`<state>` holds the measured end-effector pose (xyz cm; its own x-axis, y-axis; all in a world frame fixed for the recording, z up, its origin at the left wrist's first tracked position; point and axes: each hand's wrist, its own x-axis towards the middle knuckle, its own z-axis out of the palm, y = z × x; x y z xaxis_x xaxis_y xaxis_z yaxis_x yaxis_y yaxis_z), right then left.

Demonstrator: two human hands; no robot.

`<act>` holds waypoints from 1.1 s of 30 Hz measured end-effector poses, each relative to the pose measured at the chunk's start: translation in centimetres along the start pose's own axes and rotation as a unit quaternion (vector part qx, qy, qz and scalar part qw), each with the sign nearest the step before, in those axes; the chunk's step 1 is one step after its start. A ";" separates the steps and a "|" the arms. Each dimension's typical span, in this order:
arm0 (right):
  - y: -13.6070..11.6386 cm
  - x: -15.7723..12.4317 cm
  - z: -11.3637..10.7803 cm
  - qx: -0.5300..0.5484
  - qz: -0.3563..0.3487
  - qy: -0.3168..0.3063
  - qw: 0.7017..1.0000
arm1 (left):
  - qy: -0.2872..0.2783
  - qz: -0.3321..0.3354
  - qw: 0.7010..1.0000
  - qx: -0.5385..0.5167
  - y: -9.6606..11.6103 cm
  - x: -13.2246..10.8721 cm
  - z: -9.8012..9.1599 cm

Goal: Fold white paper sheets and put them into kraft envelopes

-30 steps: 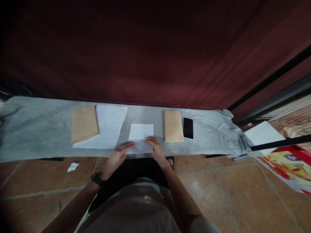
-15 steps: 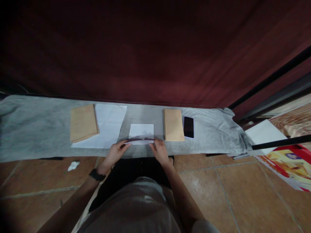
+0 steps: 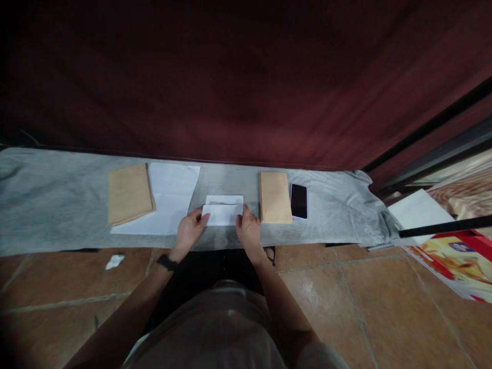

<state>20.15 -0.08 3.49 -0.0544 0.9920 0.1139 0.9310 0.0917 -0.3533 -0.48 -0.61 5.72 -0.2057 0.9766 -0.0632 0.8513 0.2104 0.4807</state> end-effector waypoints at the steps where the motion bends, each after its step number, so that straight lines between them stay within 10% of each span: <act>1: -0.1 0.2 -0.1 -0.010 0.003 -0.006 1.000 | -0.004 -0.006 1.000 0.019 0.2 0.2 -0.1; 33: -1.2 3.3 -0.4 -0.049 0.015 0.006 0.999 | 0.012 -0.044 0.988 0.145 2.8 2.7 0.6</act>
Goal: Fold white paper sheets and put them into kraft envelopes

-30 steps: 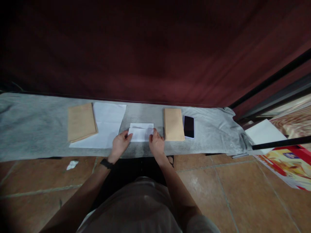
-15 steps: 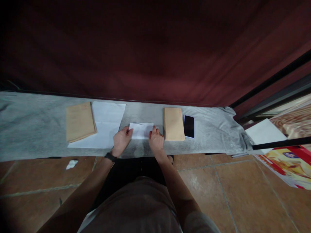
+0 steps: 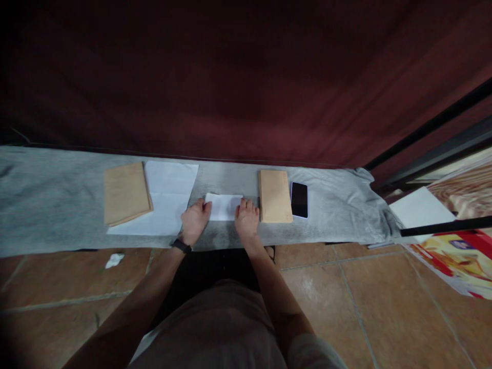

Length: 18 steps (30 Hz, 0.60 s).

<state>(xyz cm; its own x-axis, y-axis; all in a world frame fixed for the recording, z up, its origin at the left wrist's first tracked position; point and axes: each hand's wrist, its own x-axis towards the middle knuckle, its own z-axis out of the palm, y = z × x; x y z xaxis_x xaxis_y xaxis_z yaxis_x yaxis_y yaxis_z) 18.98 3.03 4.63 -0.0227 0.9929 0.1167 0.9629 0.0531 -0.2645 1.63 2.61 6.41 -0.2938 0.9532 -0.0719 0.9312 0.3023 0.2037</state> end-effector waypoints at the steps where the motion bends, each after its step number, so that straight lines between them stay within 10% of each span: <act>1: -0.1 -0.2 0.0 0.006 -0.012 0.005 1.000 | 0.000 0.002 1.000 0.001 0.1 -0.1 -0.1; 9: -1.1 -2.0 1.5 0.099 -0.167 0.001 0.981 | 0.004 0.010 1.000 0.004 0.3 -0.5 -0.1; 18: -1.4 -2.3 2.6 0.068 -0.143 -0.007 0.987 | 0.021 0.005 1.000 0.007 0.2 -0.4 0.7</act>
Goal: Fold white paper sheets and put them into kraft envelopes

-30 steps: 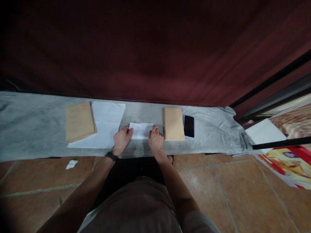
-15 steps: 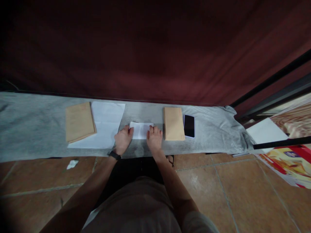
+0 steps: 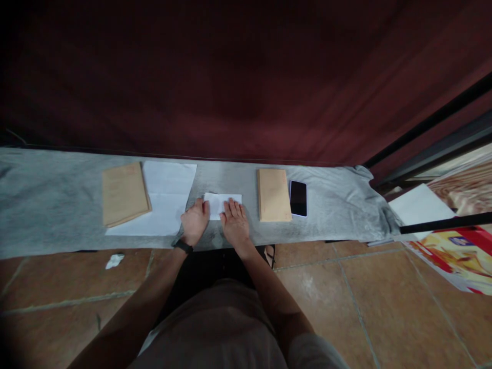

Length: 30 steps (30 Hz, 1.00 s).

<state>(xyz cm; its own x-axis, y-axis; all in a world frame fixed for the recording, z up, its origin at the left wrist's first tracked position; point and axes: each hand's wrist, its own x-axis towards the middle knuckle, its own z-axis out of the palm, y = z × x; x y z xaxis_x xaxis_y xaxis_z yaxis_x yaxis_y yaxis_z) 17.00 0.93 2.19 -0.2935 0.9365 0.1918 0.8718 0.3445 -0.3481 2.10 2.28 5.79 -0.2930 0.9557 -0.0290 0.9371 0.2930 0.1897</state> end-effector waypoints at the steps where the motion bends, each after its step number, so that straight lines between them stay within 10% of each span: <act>1: 0.0 0.0 0.0 -0.003 0.002 0.000 1.000 | 0.001 -0.002 1.000 -0.001 0.0 0.0 0.1; 30: -0.4 0.2 0.3 -0.018 0.027 0.000 0.999 | 0.051 0.039 0.998 -0.024 -0.2 -1.0 0.3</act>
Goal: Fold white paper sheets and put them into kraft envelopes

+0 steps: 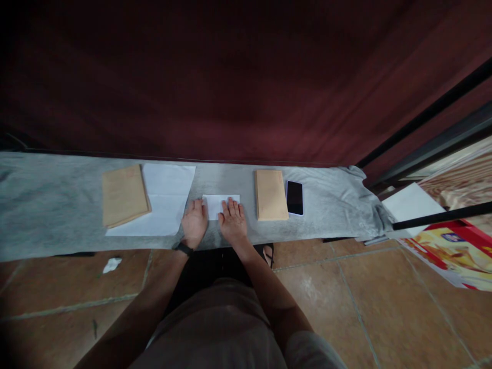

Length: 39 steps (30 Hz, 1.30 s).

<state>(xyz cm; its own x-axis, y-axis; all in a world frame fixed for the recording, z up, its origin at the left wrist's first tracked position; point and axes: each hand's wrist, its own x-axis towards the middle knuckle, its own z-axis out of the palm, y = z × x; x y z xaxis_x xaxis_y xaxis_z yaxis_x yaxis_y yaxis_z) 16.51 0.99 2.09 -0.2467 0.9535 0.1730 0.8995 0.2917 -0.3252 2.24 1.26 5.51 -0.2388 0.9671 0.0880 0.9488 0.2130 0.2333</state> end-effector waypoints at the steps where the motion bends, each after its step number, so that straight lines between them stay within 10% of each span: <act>1: 0.0 0.0 -0.1 -0.001 0.000 -0.004 1.000 | 0.007 0.037 0.999 0.000 0.0 -0.2 0.2; 5: -0.1 0.1 -0.4 -0.010 0.000 -0.032 0.999 | 0.019 0.169 0.984 -0.046 0.3 -1.6 1.6; 16: 0.1 0.0 -0.6 -0.012 -0.006 -0.051 0.999 | -0.004 0.227 0.973 -0.046 -0.2 -3.6 2.9; 39: 0.9 -0.7 0.4 -0.015 0.019 0.022 0.999 | 0.014 0.157 0.987 -0.029 -2.0 -4.1 3.2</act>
<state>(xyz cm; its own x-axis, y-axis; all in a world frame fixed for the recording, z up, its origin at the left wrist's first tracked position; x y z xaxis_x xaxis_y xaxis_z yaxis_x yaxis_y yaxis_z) 17.30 0.61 1.28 -0.1962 0.9598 0.2008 0.9189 0.2514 -0.3040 2.01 -2.67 1.60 0.0587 0.9800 0.1904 0.9638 -0.1053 0.2449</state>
